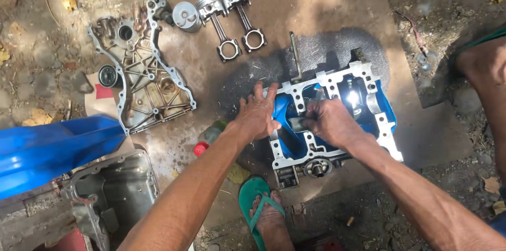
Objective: The person scrubs the inside of a disassembled engine block with a brush and liquid, then pours a clear liquid from a bottle into the block and continues scrubbing. The person then lifts the engine block to inspect it.
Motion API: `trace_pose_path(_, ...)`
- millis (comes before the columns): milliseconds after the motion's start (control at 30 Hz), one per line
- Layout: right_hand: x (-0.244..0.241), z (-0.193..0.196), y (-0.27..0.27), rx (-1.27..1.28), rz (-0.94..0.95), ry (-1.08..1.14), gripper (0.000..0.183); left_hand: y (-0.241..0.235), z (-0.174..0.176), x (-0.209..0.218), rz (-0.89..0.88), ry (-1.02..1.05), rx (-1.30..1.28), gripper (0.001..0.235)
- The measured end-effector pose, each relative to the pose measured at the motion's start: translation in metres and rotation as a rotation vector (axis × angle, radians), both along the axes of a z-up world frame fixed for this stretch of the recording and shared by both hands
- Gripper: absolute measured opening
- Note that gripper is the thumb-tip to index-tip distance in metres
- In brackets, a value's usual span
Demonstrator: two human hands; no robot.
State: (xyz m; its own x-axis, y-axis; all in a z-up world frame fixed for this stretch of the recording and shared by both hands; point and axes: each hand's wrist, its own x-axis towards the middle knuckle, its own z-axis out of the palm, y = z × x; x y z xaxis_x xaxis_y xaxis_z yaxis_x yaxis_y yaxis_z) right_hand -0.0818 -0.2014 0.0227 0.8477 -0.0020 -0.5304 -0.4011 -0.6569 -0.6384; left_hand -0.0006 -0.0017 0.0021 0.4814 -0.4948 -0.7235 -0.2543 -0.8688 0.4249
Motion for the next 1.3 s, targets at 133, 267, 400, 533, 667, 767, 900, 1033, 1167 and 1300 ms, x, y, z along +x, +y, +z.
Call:
trace_pose_path(133, 0.007, -0.005, -0.005, -0.052, 0.110, 0.011, 0.005, -0.001, 0.005, -0.001, -0.008, -0.020, 0.029, 0.109)
trace_pose_path(267, 0.014, 0.012, -0.003, 0.005, 0.119, -0.003, 0.005, 0.000, 0.006, 0.002, -0.004, -0.015, 0.012, 0.107)
trace_pose_path(400, 0.003, -0.008, -0.007, 0.020, 0.141, -0.080, 0.006, -0.002, 0.007, 0.000, 0.007, -0.008, 0.023, 0.109)
trace_pose_path(533, -0.001, -0.019, -0.005, 0.130, 0.081, -0.061, 0.007, -0.002, 0.002, -0.004, -0.005, -0.032, 0.035, 0.110)
trace_pose_path(667, -0.007, -0.039, -0.032, 0.084, 0.253, -0.261, 0.014, -0.002, -0.001, -0.003, 0.000, -0.073, 0.045, 0.109)
trace_pose_path(767, -0.003, -0.022, -0.014, 0.110, 0.214, -0.217, 0.009, -0.002, 0.002, -0.004, 0.001, -0.080, 0.018, 0.110)
trace_pose_path(900, 0.002, -0.001, -0.019, -0.030, 0.316, -0.158, 0.002, 0.003, -0.005, -0.003, -0.013, -0.100, -0.020, 0.109)
trace_pose_path(1033, 0.002, -0.006, -0.013, -0.130, 0.347, -0.232, 0.002, 0.000, -0.006, -0.001, -0.021, -0.111, -0.004, 0.112)
trace_pose_path(1167, 0.001, -0.015, -0.003, -0.012, 0.245, -0.149, 0.006, 0.001, -0.001, -0.004, -0.016, -0.111, -0.018, 0.109)
trace_pose_path(1300, 0.011, 0.057, -0.004, -0.395, 0.324, 0.011, 0.013, 0.000, 0.007, 0.000, 0.000, -0.073, -0.021, 0.107)
